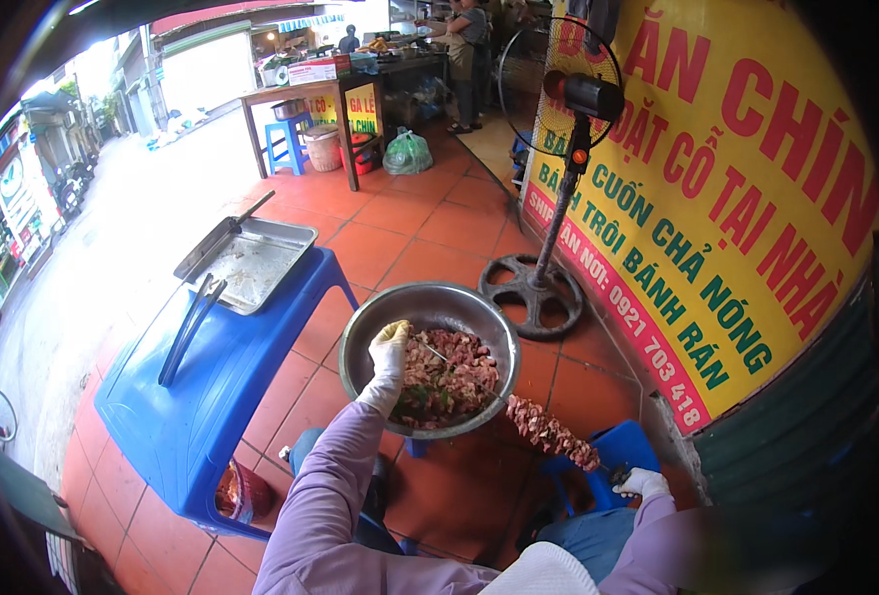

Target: The person scoops seasoned ground meat from a metal bowl and packs it onto a long metal skewer held in the other hand. The process is repeated continuously to build up a long skewer of meat.

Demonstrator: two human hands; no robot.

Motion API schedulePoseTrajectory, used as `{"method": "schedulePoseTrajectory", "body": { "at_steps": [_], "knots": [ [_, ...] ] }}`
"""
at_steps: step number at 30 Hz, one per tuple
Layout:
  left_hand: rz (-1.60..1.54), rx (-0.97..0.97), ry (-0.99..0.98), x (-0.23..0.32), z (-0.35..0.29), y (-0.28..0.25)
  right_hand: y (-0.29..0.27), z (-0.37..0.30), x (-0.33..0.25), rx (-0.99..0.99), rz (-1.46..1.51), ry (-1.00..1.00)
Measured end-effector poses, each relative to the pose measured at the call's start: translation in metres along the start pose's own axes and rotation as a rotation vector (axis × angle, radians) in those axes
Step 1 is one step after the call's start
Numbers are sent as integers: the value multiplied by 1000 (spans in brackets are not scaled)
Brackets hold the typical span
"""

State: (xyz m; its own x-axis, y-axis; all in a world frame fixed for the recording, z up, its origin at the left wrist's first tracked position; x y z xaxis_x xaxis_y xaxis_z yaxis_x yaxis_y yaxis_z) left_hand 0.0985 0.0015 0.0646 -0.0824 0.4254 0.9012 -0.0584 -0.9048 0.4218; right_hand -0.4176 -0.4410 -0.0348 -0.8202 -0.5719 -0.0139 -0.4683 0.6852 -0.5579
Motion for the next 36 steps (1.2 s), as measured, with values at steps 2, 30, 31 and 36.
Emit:
{"method": "schedulePoseTrajectory", "body": {
  "at_steps": [2, 30, 31, 36],
  "knots": [
    [-189, 25, -94, -10, 9, -5, -1, 1, -2, -8, 8, -8],
    [1578, -483, -113, -80, -19, -5, 3, -8, -1, -14, 42, -22],
    [1528, -558, -81, -81, -21, -15, 2, -4, -4, -16, 48, -30],
    [1321, -688, 26, -79, -24, -24, 4, -6, -9, 0, 59, -33]
  ]
}}
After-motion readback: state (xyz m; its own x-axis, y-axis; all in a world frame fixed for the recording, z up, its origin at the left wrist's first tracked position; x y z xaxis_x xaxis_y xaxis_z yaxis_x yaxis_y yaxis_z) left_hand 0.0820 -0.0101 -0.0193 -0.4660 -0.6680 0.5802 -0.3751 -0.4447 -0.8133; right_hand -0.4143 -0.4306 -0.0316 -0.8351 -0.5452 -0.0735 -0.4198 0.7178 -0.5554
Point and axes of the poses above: each hand's wrist, its own z-axis towards the middle knuckle, its own y-axis out of the palm, x = y × z, the point moved 7 cm from there along z, towards the middle knuckle, and after that the axes turned 5 degrees about -z, right-handed, at the moved point
